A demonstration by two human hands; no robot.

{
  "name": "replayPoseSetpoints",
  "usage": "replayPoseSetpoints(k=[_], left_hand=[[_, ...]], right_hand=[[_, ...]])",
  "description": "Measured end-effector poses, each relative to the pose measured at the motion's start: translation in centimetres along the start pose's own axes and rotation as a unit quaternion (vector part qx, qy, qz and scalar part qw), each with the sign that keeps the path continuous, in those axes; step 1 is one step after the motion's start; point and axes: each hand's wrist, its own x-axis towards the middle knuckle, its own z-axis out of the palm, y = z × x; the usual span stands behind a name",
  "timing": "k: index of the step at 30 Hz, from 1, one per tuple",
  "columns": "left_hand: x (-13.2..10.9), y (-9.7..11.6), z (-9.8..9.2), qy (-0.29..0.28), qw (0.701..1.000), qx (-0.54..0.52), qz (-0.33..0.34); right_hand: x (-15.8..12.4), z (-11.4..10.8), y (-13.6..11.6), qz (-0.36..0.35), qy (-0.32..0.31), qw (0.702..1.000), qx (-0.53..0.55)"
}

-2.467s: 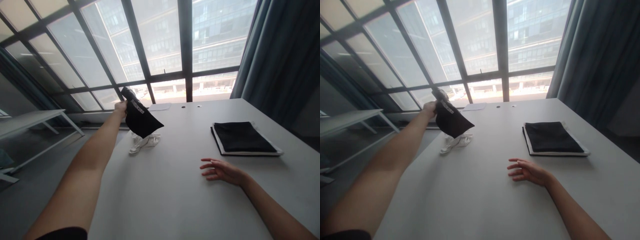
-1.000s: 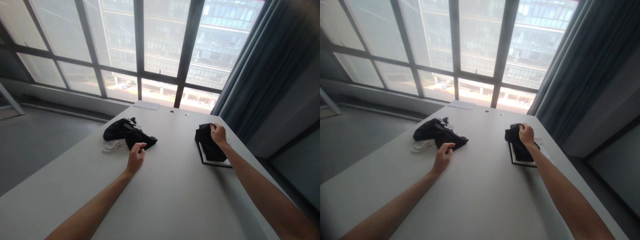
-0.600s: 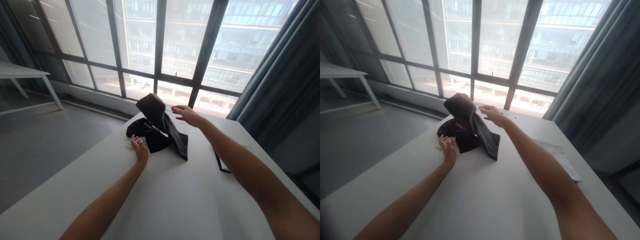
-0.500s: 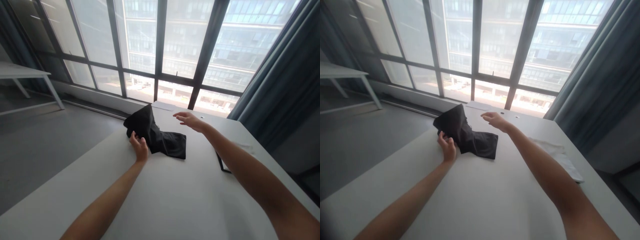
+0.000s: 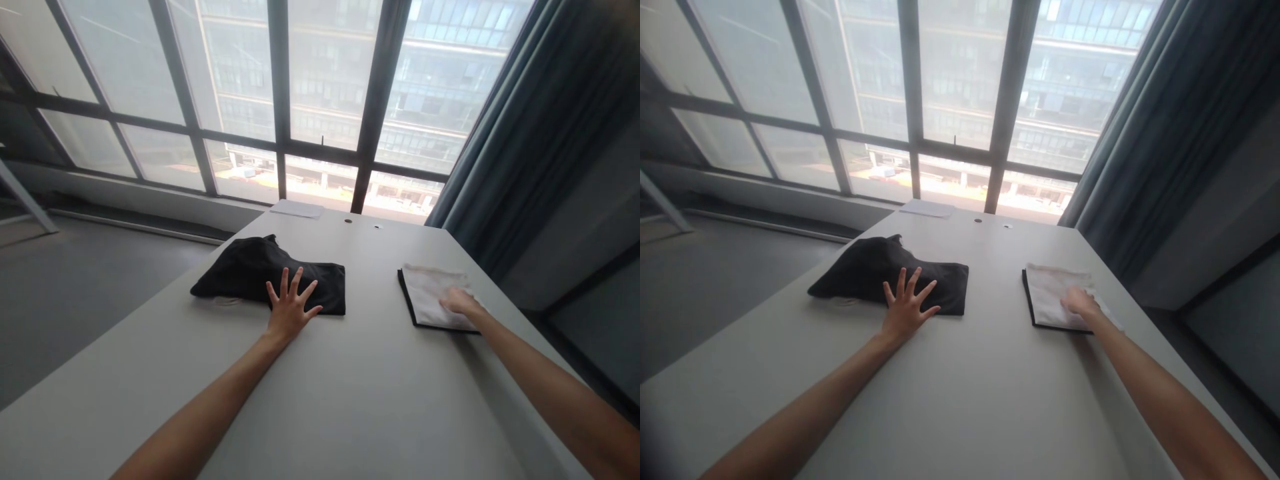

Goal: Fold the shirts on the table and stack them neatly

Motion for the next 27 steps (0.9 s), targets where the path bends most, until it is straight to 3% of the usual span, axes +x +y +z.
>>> replayPoseSetpoints(k=[2,7,15,18,22,27], left_hand=[[0.9,0.2,1.0,-0.007,1.000,-0.018,0.009],[2.0,-1.3,1.8,-0.016,0.997,-0.068,-0.015],[2.5,-4.7,-1.2,0.057,0.989,-0.052,-0.123],[3.4,-6.1,-2.1,0.025,0.983,-0.023,-0.180],[3.9,-7.5,-2.9,-0.012,0.975,-0.097,-0.200],[5.6,-8.9,-4.7,-0.009,0.960,-0.180,-0.216]], right_hand=[[-0.4,1.4,0.9,0.041,0.014,0.998,-0.040],[-0.2,2.3,1.2,0.043,0.024,0.996,-0.080],[0.6,3.6,2.6,0.009,0.041,0.995,-0.094],[0.6,3.9,2.9,0.006,0.049,0.996,-0.075],[0.4,1.7,2.2,0.040,0.092,0.995,-0.004],[0.5,-5.1,-2.1,0.043,0.200,0.975,0.084]])
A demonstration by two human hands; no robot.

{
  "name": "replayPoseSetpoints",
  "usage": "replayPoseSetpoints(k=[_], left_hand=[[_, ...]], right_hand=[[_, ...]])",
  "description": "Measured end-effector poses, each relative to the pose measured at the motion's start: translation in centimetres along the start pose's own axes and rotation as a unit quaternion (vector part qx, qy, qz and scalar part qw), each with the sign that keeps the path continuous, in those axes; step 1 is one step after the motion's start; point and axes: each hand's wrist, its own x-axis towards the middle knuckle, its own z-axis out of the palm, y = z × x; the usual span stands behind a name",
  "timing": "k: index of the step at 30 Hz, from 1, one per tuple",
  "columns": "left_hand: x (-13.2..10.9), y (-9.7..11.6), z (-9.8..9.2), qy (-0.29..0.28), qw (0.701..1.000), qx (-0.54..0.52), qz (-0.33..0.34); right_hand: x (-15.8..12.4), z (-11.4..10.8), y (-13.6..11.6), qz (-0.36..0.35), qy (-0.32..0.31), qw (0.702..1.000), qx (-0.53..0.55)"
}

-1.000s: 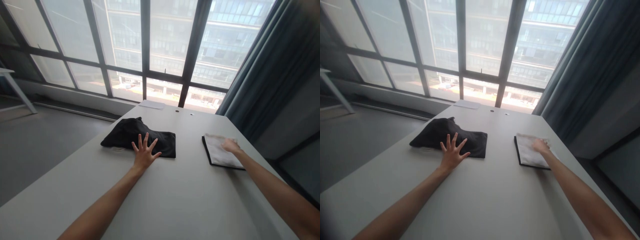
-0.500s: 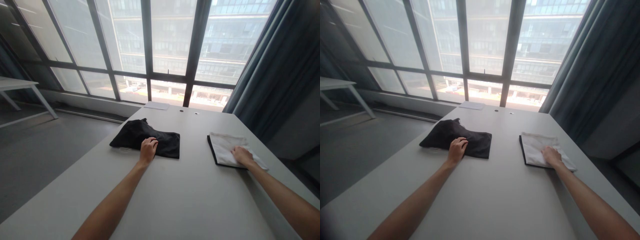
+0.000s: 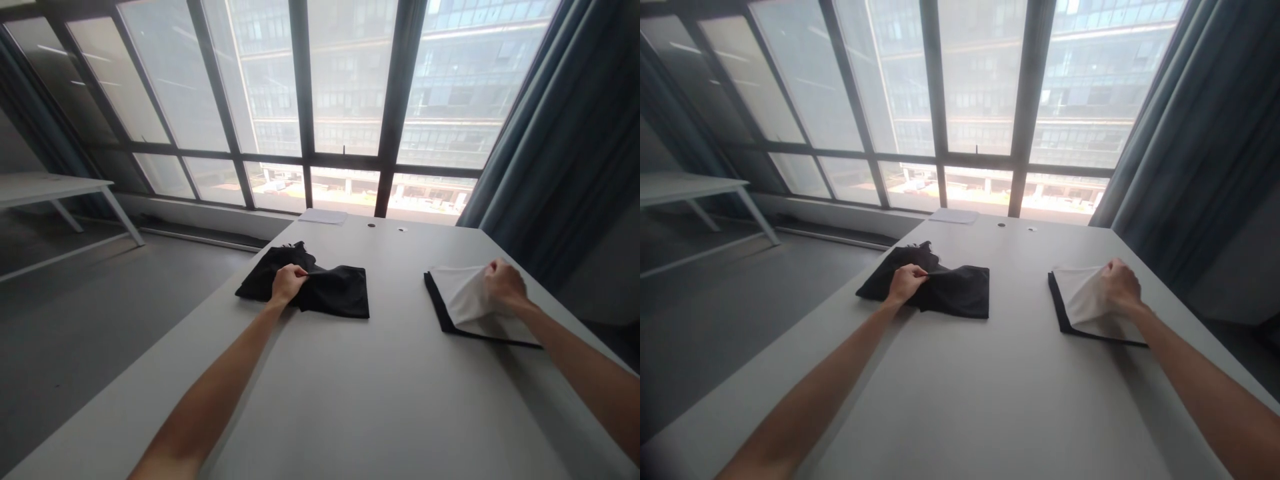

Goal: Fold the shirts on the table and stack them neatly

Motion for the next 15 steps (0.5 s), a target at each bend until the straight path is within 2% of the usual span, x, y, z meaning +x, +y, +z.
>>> replayPoseSetpoints(k=[2,4,5,7,10,11,13,15], left_hand=[[2.0,1.0,-1.4,-0.001,0.999,-0.040,-0.008],[4.8,2.7,-3.5,0.023,0.995,-0.097,-0.013],[6.5,3.8,-4.7,0.083,0.977,-0.195,-0.025],[10.1,6.5,-7.6,0.137,0.956,-0.258,-0.010],[14.9,10.2,-11.5,0.211,0.926,-0.312,0.034],[16.1,11.0,-12.3,0.255,0.901,-0.346,0.063],[17.4,12.0,-13.0,0.271,0.882,-0.378,0.074],[17.3,11.8,-12.3,0.227,0.895,-0.381,0.042]], right_hand=[[1.0,-2.4,-3.2,-0.026,0.031,0.999,0.023],[1.8,-4.4,-6.6,-0.055,0.054,0.996,0.054],[2.2,-5.3,-8.2,-0.071,0.061,0.993,0.068],[2.7,-6.8,-11.2,-0.094,0.078,0.989,0.085],[3.2,-8.7,-14.8,-0.114,0.140,0.978,0.101],[3.5,-9.4,-15.8,-0.114,0.168,0.974,0.105],[4.2,-10.7,-17.5,-0.111,0.212,0.964,0.118],[5.4,-12.0,-19.1,-0.116,0.240,0.953,0.146]])
